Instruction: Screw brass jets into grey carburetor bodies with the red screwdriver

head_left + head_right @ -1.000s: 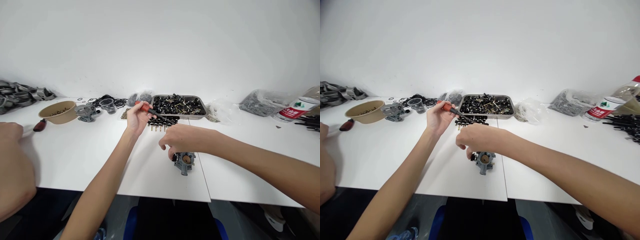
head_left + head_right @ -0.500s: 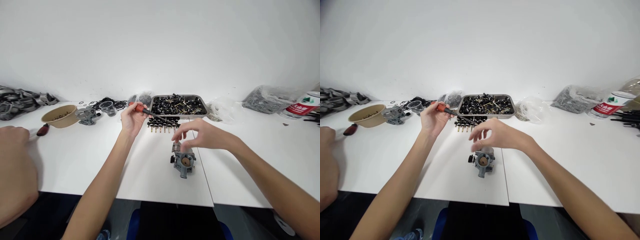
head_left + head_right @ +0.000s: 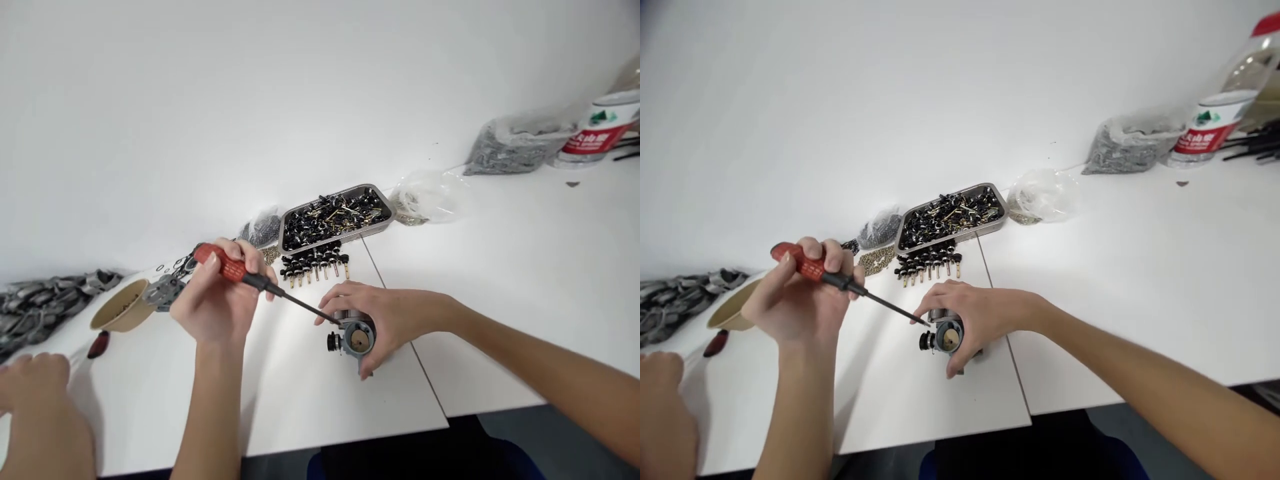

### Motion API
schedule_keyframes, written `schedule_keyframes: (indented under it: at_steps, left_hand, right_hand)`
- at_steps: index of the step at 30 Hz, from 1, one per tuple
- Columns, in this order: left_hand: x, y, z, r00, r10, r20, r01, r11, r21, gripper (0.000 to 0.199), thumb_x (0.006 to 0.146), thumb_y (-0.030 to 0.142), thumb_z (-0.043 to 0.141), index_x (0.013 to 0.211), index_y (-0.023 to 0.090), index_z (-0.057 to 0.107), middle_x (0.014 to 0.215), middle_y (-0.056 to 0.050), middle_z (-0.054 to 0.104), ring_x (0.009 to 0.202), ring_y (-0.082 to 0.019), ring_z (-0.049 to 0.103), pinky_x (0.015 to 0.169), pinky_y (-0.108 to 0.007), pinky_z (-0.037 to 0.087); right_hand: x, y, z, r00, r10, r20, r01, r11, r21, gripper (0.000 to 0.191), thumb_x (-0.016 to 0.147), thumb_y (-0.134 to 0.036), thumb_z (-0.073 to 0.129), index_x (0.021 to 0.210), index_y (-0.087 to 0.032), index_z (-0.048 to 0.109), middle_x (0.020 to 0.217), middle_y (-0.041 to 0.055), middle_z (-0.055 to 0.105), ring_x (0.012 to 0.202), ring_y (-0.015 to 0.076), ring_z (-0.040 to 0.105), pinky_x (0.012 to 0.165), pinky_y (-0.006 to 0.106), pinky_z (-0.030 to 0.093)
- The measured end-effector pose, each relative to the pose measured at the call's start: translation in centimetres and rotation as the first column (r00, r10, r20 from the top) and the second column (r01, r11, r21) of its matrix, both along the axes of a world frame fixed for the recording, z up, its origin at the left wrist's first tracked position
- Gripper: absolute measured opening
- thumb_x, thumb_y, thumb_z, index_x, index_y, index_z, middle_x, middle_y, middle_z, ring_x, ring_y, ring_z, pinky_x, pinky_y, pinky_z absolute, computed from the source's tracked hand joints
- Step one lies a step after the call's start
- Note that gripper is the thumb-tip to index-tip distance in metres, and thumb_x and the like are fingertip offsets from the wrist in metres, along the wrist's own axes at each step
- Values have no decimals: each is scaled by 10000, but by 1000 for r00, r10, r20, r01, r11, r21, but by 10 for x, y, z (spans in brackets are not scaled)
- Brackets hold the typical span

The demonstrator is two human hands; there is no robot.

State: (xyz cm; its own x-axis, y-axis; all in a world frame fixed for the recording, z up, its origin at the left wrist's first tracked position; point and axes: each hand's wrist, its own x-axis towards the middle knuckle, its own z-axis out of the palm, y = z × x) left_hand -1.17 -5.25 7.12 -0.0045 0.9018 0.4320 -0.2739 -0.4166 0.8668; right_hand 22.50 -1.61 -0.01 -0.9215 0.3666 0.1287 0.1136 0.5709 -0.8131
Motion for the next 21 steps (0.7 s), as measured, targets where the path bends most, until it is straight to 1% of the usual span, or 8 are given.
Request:
schedule_keyframes:
  at_steps: [3,6,8,13,19,21]
  left_hand:
    - [13,-8,-4,985,-120,-123,123,992,12,187,807,345,588,795,158,577,707,-44,519,537,-168,566,480,-338,524]
    - [16,-10,-5,963,-199,-181,207,978,27,204,821,355,571,824,151,579,723,-55,539,545,-191,591,471,-357,526]
    - [15,-10,-5,959,-205,-196,214,976,30,197,832,346,558,832,150,581,726,-58,540,555,-194,597,477,-358,528]
    - [15,-10,-4,959,-175,-223,190,981,46,187,837,325,548,830,144,596,732,-67,541,606,-188,596,532,-361,547]
    - [15,-10,-8,945,-179,-275,204,977,65,179,849,313,522,862,154,602,745,-75,540,628,-187,578,546,-359,525]
    - [16,-12,-6,935,-179,-306,212,974,79,178,852,315,518,872,163,608,745,-76,541,632,-188,572,558,-365,520]
  right_hand:
    - [-3,-1,-5,1000,-2,-2,2,1000,-2,664,684,-361,851,1272,-269,555,1285,53,467,1114,217,532,889,273,457]
    - [-5,-1,-7,1000,2,-17,-1,1000,9,657,685,-364,850,1264,-264,558,1254,48,468,1078,207,543,869,266,458]
    - [-5,-1,-6,1000,4,-18,-3,1000,16,646,689,-356,848,1260,-257,562,1250,48,468,1072,201,543,878,264,453]
    - [-5,0,-4,1000,2,-1,-2,1000,-7,622,684,-335,852,1236,-245,579,1244,42,467,1010,178,561,851,244,463]
    - [-6,-1,-4,1000,-1,-1,1,1000,-12,631,680,-352,854,1237,-238,580,1244,50,471,1022,189,556,854,247,469]
    - [-5,0,-5,1000,-4,0,4,1000,-18,634,678,-353,855,1237,-235,580,1249,52,472,1025,189,556,861,251,470]
